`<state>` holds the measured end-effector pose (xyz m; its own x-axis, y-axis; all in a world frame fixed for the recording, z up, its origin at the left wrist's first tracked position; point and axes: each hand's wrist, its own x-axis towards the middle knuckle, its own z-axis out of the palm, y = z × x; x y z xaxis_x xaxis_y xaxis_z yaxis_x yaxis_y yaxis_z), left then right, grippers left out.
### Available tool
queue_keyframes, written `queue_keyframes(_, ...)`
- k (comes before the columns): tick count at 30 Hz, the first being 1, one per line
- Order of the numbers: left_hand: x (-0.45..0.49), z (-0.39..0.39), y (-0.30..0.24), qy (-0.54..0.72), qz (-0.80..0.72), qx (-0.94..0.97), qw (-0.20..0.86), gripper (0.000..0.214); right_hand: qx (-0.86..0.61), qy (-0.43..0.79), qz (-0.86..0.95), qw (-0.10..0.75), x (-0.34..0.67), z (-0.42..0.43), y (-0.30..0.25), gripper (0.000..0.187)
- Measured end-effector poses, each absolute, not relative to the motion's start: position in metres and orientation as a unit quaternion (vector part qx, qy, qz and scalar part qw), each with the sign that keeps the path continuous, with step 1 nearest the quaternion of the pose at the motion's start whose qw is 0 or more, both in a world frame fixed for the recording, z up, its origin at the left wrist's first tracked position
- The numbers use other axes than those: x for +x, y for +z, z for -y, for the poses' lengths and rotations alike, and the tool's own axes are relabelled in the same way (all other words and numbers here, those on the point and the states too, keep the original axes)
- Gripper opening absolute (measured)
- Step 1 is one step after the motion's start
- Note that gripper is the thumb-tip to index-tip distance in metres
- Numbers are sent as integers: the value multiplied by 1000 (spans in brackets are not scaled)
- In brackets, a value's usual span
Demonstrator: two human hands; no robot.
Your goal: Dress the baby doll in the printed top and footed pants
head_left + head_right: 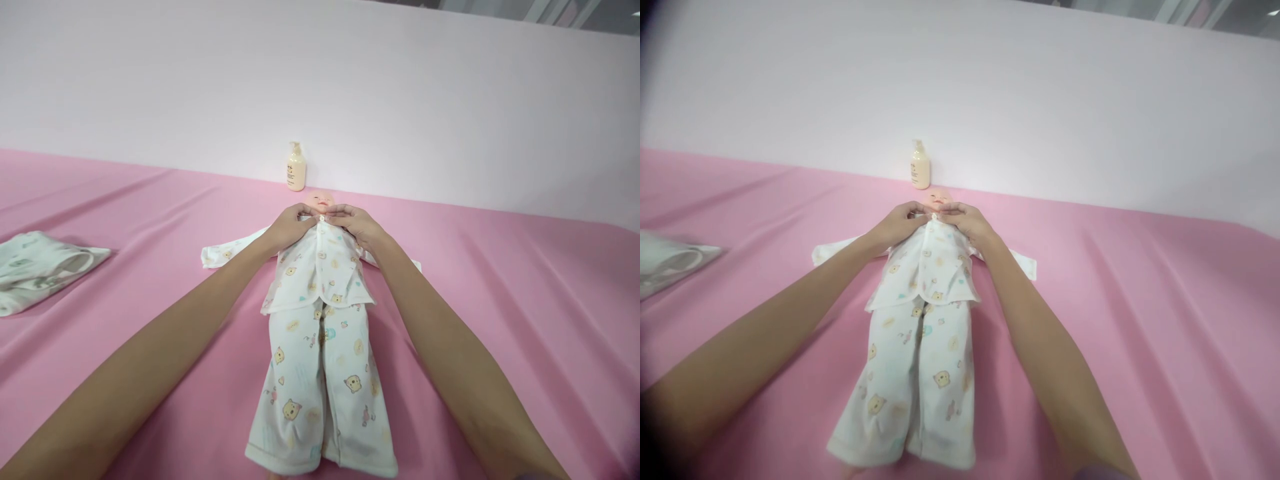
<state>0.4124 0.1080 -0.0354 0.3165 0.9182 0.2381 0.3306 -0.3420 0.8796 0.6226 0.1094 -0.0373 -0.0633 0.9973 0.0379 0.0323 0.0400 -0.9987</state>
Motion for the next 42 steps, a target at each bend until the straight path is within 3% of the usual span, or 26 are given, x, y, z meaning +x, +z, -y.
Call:
queue_keyframes(5,410,-111,-36,375,-454,755,289,30,-499,488,536,475,623,-109,-38,39)
queue_keyframes(11,404,-123,-33,358,-404,821,188,15,-514,430,579,464,619,-108,-35,33)
queue_keyframes(16,408,-123,-36,367,-408,806,221,19,-495,347,681,413,621,-105,-27,30)
queue_keyframes(23,414,-115,-43,397,-449,704,381,34,-473,306,698,442,616,-105,-29,25)
queue_keyframes(28,417,-109,-39,447,-478,692,305,27,-544,175,688,448,605,-96,-20,13)
queue_keyframes(31,413,-111,-33,457,-464,715,254,19,-596,145,683,397,600,-83,-4,23)
queue_keyframes(36,396,-119,-20,346,-455,775,270,13,-636,160,716,239,591,-61,15,42)
queue_keyframes(42,384,-114,-3,286,-384,826,298,22,-631,91,735,231,585,-57,13,37)
